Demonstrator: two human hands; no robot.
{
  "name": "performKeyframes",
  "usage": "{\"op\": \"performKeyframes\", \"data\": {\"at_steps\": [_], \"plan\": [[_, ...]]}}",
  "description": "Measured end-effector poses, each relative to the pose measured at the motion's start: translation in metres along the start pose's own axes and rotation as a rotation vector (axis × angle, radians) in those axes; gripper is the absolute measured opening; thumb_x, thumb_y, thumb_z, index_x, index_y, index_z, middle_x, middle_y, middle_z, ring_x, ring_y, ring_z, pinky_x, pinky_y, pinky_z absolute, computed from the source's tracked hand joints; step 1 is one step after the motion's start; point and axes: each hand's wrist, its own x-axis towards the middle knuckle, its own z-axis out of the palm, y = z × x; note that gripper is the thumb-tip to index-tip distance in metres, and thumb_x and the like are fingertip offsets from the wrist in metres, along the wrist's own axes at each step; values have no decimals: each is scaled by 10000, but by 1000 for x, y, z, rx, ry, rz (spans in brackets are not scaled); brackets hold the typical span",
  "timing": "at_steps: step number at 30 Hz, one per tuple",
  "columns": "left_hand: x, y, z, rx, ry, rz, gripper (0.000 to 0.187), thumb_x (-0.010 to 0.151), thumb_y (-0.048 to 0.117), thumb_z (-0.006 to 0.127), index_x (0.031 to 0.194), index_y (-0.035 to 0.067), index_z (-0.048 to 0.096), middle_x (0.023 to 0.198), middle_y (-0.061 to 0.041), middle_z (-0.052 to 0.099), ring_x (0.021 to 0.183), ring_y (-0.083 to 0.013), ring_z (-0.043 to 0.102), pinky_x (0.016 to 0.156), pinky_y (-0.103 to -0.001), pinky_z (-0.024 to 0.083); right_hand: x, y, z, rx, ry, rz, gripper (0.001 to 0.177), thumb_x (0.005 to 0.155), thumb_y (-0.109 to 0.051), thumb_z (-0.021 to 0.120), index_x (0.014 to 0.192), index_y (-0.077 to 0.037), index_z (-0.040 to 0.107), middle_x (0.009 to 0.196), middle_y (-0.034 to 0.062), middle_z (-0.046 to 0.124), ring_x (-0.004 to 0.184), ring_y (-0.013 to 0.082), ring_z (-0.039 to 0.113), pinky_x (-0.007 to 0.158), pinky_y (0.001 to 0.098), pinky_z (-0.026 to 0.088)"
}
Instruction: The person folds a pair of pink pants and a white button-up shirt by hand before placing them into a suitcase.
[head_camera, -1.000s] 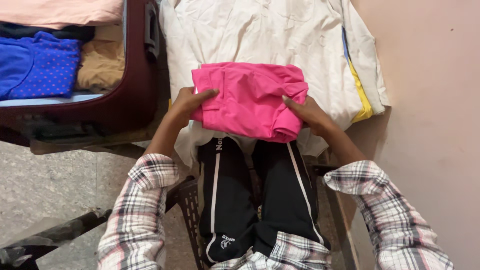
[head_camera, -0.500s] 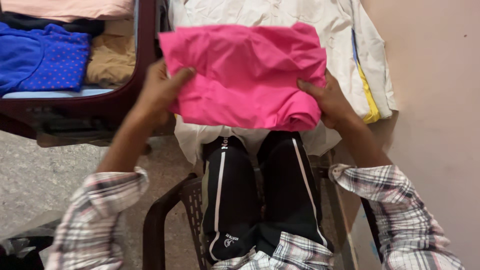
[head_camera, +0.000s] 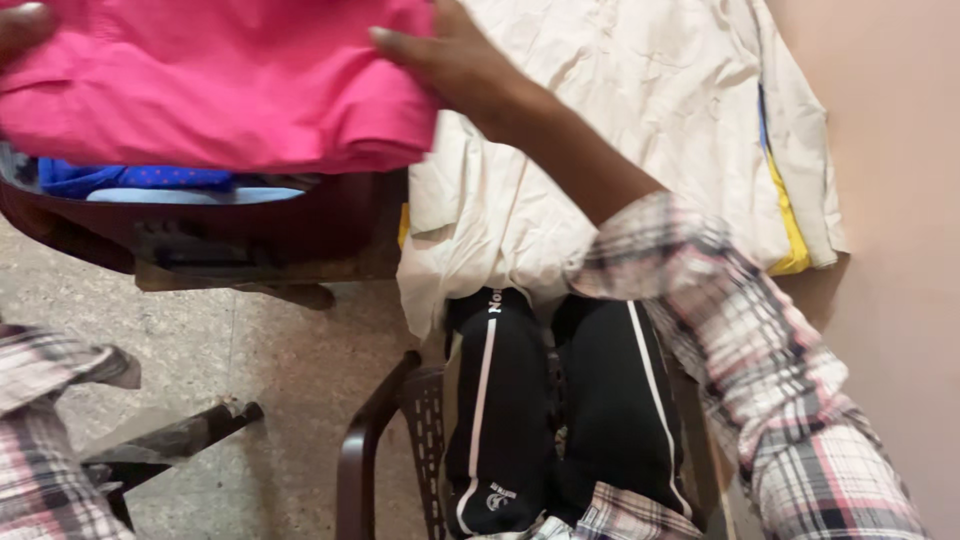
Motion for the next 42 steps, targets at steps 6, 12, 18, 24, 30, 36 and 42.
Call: {"op": "performKeyframes", "data": {"at_steps": [6,12,18,24,30,36,42], "plan": [[42,-46,-60,201,231,30,553,1039,334,732,1416,11,488,1249,-175,672,1082,-259,727,876,-405,613,104,88,69,-154,26,-173,605,923,-183,797,1297,133,440,1144,255,641,1061,315,677,908,414,614],[68,-117,-123,534,409,93,770,1000,400,764,1534,-17,398,1312,-236,639,1122,-321,715,839,-453,606,131,129,92,-778,117,-54,1034,830,-182,831,1434,245,109,1236,472,537,1123,497,654,960,456,556],[62,-137,-135,833,533,30,860,1018,499,812,1595,30,380,1350,-266,628,1095,-390,703,782,-532,606,102,100,110,-1194,124,-100,1022,773,23,712,1523,181,35,1372,539,365,989,508,690,789,452,608],[33,-86,-83,1223,477,-9,945,895,309,851,1573,-44,295,1338,-360,517,1110,-546,604,904,-623,516,111,109,139,-1539,-50,258,850,951,-64,646,1624,47,140,1578,386,305,1143,391,678,746,368,611],[22,-53,-22,1472,285,297,595,1003,207,524,1544,8,377,1517,-295,441,1506,-486,347,1145,-725,282,117,108,149,-1700,99,-10,735,990,-94,539,1632,-38,185,1692,298,124,1293,471,511,768,408,571],[50,-73,-16,1476,27,112,831,1003,701,393,1665,221,249,1652,-229,249,1509,-507,137,1133,-751,108,111,71,144,-1549,-321,252,1039,851,-884,377,1639,-285,62,1676,238,9,1527,514,91,1115,669,339],[59,-92,-24,1346,-91,-203,899,892,777,340,1644,309,185,1706,-159,122,1555,-440,85,1200,-669,126,127,87,138,-1453,-500,444,1241,638,-1056,243,1652,-397,-36,1707,232,-30,1532,550,45,1212,672,165]]}}
